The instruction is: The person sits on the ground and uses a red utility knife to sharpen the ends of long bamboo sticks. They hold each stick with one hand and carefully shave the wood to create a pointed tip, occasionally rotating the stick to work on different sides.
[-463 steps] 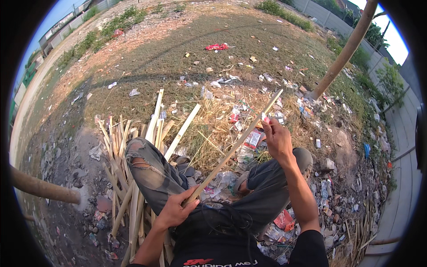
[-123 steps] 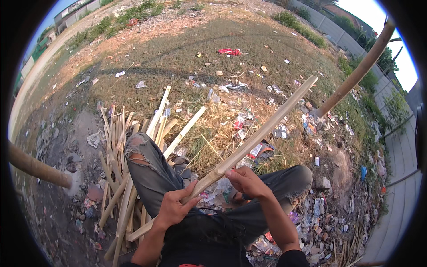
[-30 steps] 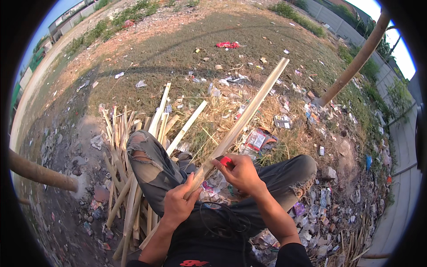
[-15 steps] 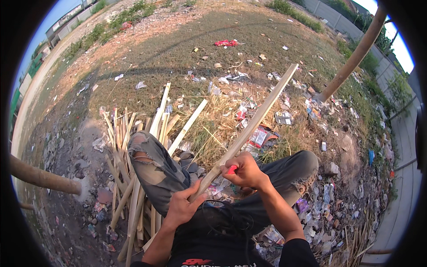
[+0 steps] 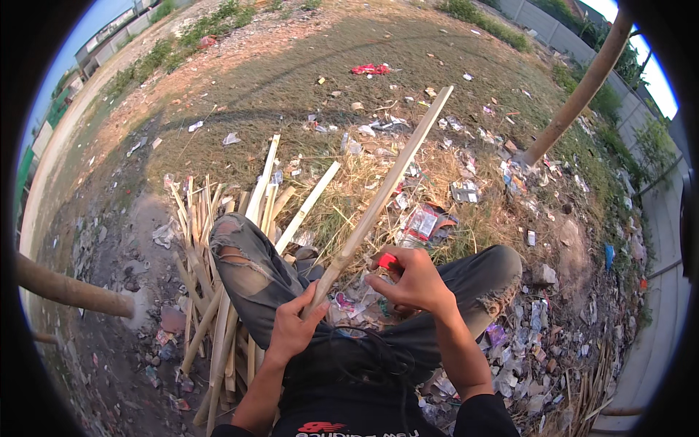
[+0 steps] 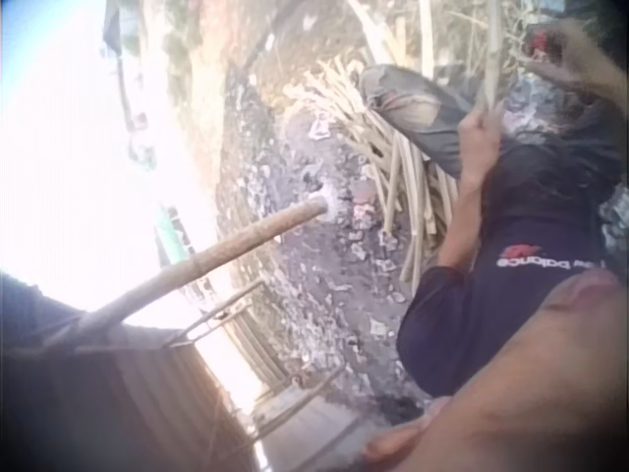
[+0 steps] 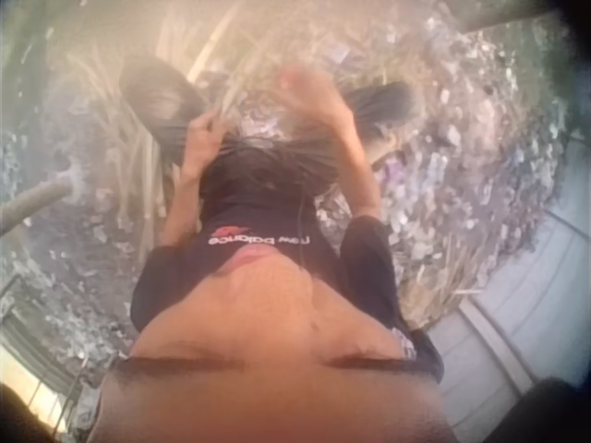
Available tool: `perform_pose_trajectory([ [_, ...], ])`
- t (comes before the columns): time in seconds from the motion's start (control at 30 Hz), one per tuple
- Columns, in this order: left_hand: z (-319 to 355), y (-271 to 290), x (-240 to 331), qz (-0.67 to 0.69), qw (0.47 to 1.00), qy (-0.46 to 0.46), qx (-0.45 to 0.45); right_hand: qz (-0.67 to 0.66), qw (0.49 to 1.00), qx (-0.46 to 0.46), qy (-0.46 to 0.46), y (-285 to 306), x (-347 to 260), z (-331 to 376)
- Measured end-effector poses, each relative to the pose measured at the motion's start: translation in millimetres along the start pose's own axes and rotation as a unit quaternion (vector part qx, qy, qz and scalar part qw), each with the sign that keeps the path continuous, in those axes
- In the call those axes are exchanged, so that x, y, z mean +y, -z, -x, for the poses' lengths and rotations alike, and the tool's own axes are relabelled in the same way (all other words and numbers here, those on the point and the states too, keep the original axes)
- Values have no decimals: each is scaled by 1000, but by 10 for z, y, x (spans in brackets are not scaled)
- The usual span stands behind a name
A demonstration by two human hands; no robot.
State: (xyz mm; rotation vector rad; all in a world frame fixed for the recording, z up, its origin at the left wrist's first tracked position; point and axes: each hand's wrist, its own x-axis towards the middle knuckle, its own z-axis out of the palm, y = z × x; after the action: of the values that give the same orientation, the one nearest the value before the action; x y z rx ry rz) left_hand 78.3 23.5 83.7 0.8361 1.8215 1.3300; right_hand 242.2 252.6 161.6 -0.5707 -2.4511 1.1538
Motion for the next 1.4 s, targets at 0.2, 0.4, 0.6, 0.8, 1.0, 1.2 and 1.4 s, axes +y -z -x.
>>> perform_pose_trajectory([
  [0.2, 36, -131, 139, -48, 992, -82, 87, -30, 996, 58, -60, -243, 80, 9],
  [0.4, 38, -128, 208, -94, 981, -124, 112, 67, 994, 66, 59, -384, 76, 26],
  [0.6, 64, -118, 326, -154, 968, -160, 120, 81, 993, -66, -51, -269, -124, 34],
  [0.8, 74, -119, 282, -171, 960, -185, 120, 165, 985, -42, -7, -235, 23, -61],
  [1.0, 246, -69, 270, -187, 965, -156, 97, 237, 971, 32, 4, 316, 267, -359],
  [1.2, 171, -153, 329, -172, 968, -156, 96, 217, 974, -69, -5, 19, -10, -116],
  [1.4, 208, -11, 370, -169, 968, -172, 72, 229, 973, 28, 23, 421, 210, -401],
])
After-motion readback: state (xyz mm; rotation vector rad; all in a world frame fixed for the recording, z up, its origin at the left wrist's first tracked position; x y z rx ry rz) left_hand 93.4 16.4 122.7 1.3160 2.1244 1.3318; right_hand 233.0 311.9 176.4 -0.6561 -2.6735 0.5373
